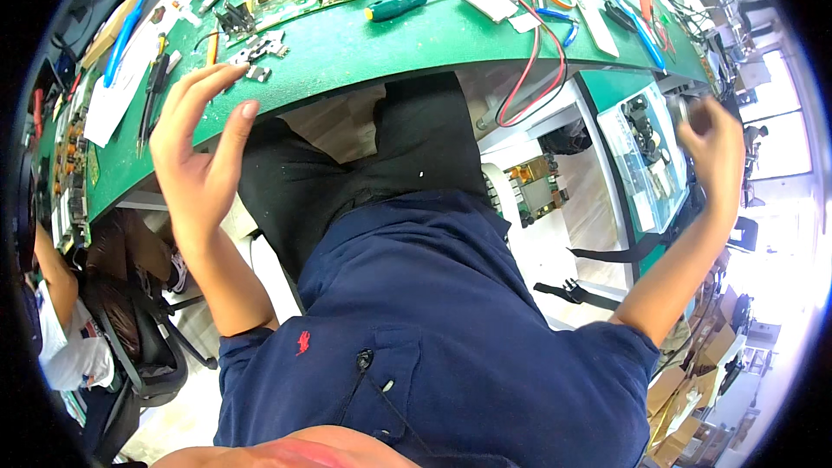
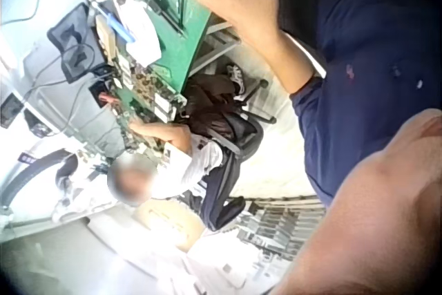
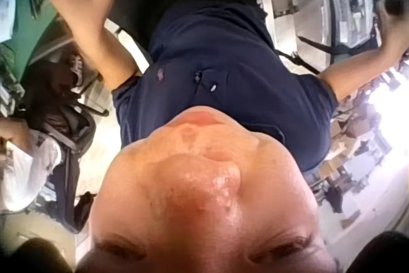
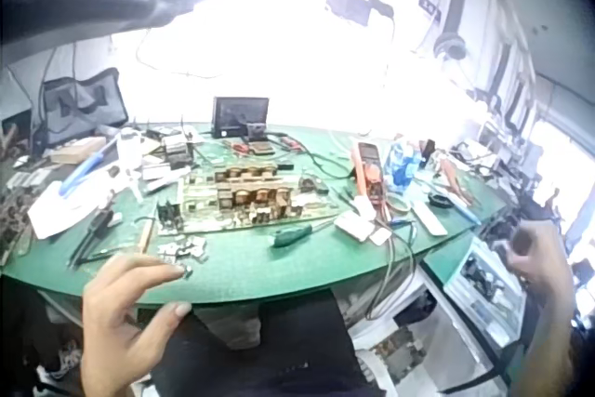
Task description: The person places electronic components onto a metal plate, secures them with a screwdriver, and attaches a cable to the assembly.
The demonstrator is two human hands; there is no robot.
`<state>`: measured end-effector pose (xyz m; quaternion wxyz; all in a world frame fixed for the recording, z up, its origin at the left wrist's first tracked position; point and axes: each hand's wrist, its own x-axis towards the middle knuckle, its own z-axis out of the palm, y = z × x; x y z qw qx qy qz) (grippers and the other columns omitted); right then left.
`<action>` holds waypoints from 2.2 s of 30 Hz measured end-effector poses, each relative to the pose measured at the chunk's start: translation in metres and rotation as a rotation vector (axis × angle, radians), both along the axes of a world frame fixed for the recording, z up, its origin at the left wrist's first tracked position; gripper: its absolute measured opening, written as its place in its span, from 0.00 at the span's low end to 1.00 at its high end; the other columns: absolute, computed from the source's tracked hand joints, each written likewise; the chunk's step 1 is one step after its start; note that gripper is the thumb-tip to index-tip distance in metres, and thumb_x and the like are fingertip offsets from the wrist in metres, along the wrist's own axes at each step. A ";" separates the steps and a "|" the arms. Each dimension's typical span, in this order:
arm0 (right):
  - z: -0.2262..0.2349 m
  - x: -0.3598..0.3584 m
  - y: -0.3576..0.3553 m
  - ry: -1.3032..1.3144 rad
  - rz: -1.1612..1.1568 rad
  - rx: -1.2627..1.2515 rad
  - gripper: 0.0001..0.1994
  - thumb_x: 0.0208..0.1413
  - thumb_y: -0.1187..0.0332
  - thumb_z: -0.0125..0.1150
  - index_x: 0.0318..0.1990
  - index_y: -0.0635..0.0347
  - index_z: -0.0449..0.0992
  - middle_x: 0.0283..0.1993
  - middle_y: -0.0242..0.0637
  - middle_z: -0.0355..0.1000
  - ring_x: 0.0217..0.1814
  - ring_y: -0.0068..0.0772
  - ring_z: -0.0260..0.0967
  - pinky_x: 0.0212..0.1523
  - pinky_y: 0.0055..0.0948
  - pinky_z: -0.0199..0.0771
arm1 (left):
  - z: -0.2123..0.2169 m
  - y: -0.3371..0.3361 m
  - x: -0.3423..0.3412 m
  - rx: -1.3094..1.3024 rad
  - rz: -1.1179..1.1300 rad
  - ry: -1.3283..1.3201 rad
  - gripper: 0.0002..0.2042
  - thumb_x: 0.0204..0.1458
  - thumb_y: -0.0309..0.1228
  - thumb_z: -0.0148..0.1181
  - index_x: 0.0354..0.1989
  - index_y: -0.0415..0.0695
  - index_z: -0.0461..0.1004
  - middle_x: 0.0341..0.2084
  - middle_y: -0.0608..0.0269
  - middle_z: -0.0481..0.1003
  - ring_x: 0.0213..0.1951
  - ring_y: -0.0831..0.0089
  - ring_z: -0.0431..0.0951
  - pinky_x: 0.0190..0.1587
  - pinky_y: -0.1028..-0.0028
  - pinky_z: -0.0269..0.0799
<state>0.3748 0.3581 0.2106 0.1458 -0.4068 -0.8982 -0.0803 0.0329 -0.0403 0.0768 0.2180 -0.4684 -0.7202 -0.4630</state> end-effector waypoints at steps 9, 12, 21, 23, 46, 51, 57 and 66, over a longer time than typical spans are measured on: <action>-0.123 -0.238 -0.140 0.355 1.114 0.231 0.10 0.44 0.69 0.69 0.35 0.54 0.77 0.35 0.32 0.71 0.40 0.36 0.74 0.39 0.35 0.75 | -0.035 0.042 -0.001 -0.112 0.033 -0.135 0.22 0.52 0.32 0.72 0.55 0.39 0.77 0.46 0.53 0.81 0.47 0.60 0.79 0.53 0.63 0.73; -0.157 -0.273 -0.154 0.342 1.141 0.259 0.09 0.47 0.68 0.68 0.37 0.54 0.78 0.36 0.33 0.72 0.42 0.36 0.73 0.41 0.33 0.73 | -0.049 0.048 -0.011 -0.134 0.065 -0.067 0.23 0.52 0.32 0.72 0.56 0.39 0.76 0.47 0.51 0.80 0.48 0.56 0.79 0.54 0.61 0.73; -0.149 -0.277 -0.105 0.394 1.081 -0.003 0.13 0.54 0.73 0.62 0.48 0.58 0.80 0.50 0.41 0.78 0.55 0.47 0.75 0.55 0.44 0.76 | -0.063 0.049 -0.017 -0.202 0.107 -0.048 0.11 0.52 0.29 0.70 0.43 0.41 0.81 0.44 0.54 0.80 0.48 0.51 0.78 0.52 0.59 0.71; -0.150 -0.288 -0.077 0.309 0.993 0.091 0.14 0.56 0.75 0.60 0.50 0.57 0.79 0.51 0.41 0.78 0.56 0.47 0.75 0.56 0.44 0.75 | -0.064 0.054 -0.019 -0.169 0.114 -0.014 0.10 0.52 0.28 0.69 0.42 0.42 0.81 0.44 0.54 0.81 0.47 0.52 0.79 0.51 0.60 0.72; -0.065 -0.304 -0.138 1.075 1.297 -0.858 0.19 0.66 0.71 0.64 0.59 0.74 0.71 0.50 0.44 0.79 0.50 0.29 0.78 0.54 0.26 0.79 | -0.077 0.057 -0.033 -0.082 0.089 -0.004 0.09 0.48 0.31 0.73 0.36 0.44 0.83 0.39 0.63 0.83 0.44 0.59 0.80 0.48 0.62 0.75; -0.069 -0.308 -0.141 1.047 1.290 -0.829 0.19 0.66 0.69 0.65 0.58 0.74 0.72 0.50 0.44 0.80 0.49 0.28 0.78 0.53 0.26 0.80 | -0.075 0.056 -0.032 -0.086 0.086 -0.028 0.08 0.49 0.29 0.72 0.36 0.43 0.82 0.39 0.63 0.83 0.43 0.59 0.80 0.47 0.64 0.75; -0.071 -0.313 -0.151 1.042 1.208 -0.802 0.20 0.66 0.68 0.66 0.57 0.74 0.72 0.48 0.42 0.80 0.47 0.25 0.78 0.50 0.24 0.80 | -0.078 0.056 -0.033 -0.094 0.089 -0.022 0.08 0.50 0.29 0.72 0.37 0.43 0.82 0.39 0.62 0.83 0.43 0.60 0.81 0.47 0.65 0.74; -0.065 -0.309 -0.154 1.046 1.257 -0.842 0.20 0.65 0.70 0.66 0.58 0.76 0.71 0.49 0.43 0.80 0.48 0.26 0.78 0.51 0.24 0.80 | -0.079 0.056 -0.034 -0.083 0.090 -0.022 0.08 0.49 0.31 0.72 0.35 0.44 0.82 0.37 0.63 0.83 0.44 0.59 0.81 0.48 0.62 0.75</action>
